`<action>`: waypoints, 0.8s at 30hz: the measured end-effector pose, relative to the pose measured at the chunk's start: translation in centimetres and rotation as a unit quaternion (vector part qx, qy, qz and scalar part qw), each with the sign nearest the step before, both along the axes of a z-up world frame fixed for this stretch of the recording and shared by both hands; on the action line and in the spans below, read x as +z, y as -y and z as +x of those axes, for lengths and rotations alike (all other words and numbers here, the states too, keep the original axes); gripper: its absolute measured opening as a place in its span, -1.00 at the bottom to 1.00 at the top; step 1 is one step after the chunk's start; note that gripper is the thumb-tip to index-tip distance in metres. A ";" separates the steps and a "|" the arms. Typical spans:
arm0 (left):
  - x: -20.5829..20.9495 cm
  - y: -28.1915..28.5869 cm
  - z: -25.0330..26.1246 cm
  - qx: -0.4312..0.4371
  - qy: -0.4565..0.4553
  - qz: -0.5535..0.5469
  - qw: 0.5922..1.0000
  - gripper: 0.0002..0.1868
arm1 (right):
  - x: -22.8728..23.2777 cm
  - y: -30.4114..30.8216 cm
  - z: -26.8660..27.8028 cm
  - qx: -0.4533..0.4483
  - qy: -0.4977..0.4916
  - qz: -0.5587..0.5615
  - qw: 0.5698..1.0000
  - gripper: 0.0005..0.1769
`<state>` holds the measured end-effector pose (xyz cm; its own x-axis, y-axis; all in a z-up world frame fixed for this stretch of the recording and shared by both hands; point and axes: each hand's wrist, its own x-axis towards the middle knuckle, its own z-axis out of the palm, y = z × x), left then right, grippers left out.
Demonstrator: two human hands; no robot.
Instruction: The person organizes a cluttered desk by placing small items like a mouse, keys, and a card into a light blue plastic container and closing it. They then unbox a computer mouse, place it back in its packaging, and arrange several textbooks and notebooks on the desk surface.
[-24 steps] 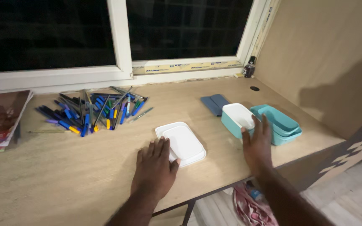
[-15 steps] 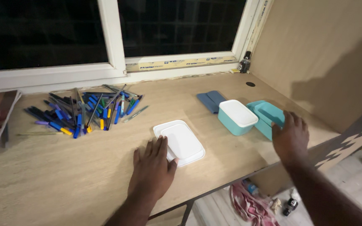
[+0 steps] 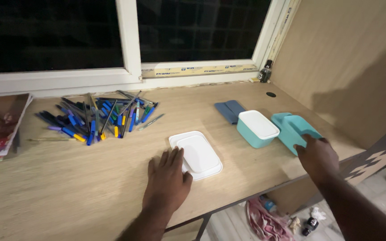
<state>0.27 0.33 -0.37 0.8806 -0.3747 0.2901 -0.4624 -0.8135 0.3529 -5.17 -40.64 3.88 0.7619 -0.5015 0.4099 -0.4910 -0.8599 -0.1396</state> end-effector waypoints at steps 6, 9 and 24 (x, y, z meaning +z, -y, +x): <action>0.5 0.1 -0.3 0.020 -0.022 -0.007 1.000 -0.25 | 3.7 -3.1 -2.2 0.020 0.105 -0.112 0.988 -0.48; 0.8 0.0 -0.6 0.032 0.005 -0.010 0.999 -0.30 | 5.1 -6.5 -2.7 0.084 0.169 -0.093 0.978 -0.52; 1.6 -0.7 -1.8 0.127 0.032 -0.013 0.991 -0.46 | 0.4 -23.2 0.1 0.272 0.068 -0.011 0.960 -0.67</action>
<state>-1.52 1.06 1.26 0.9252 -0.1343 0.3549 -0.2651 -0.8979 0.3513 -5.02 -17.44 4.24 0.8471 -0.0355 0.5303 0.0524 -0.9873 -0.1498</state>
